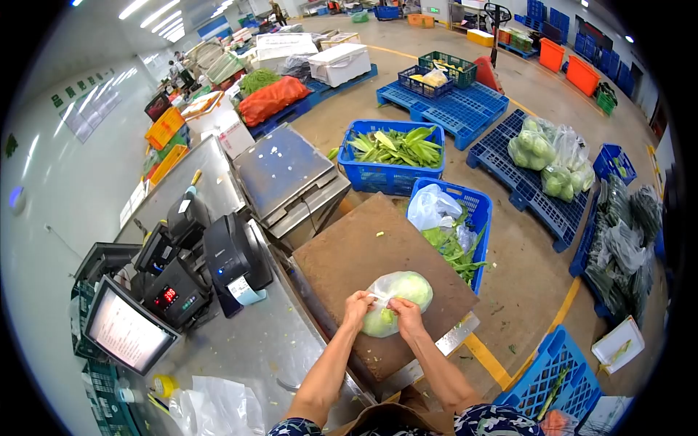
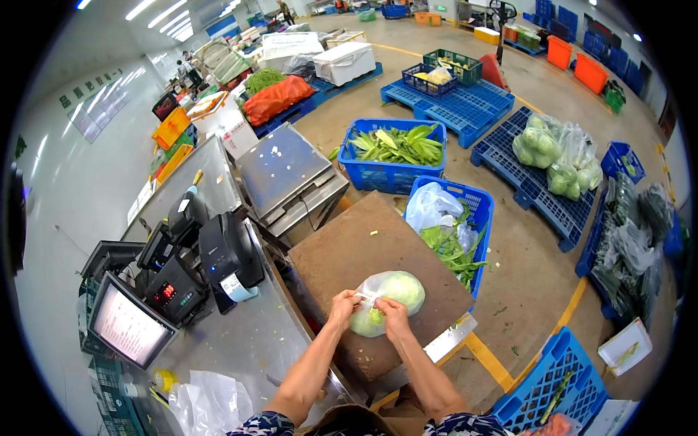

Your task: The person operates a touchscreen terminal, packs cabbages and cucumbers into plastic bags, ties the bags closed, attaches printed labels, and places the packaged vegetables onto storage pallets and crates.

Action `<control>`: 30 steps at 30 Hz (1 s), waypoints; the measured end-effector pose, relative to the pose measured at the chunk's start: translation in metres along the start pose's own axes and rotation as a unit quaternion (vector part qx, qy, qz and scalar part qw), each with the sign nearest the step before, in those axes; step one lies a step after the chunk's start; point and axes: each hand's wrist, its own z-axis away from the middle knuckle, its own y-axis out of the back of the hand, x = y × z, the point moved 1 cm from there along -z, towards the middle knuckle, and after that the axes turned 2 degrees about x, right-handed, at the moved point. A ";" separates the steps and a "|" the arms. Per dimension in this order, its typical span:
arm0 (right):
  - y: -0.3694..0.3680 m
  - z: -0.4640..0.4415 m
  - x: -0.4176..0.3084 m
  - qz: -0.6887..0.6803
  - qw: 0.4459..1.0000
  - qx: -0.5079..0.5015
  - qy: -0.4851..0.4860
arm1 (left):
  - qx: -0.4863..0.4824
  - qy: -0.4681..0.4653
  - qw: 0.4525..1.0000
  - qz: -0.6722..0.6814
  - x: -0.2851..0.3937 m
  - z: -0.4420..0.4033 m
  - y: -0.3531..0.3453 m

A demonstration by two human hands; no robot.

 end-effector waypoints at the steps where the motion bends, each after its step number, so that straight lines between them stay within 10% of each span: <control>1: -0.001 -0.003 -0.001 -0.002 1.000 -0.003 -0.019 | -0.014 -0.001 1.000 -0.001 0.002 0.002 0.001; 7: 0.007 -0.014 -0.024 0.093 0.983 -0.055 -0.147 | -0.127 -0.036 0.984 -0.123 0.013 0.003 -0.005; 15: 0.035 -0.038 0.014 -0.203 0.903 0.141 -0.351 | -0.106 0.266 0.949 0.129 -0.013 -0.030 0.018; 30: -0.011 0.010 0.011 0.173 0.984 -0.025 -0.034 | -0.232 0.209 0.937 0.157 -0.011 0.006 0.002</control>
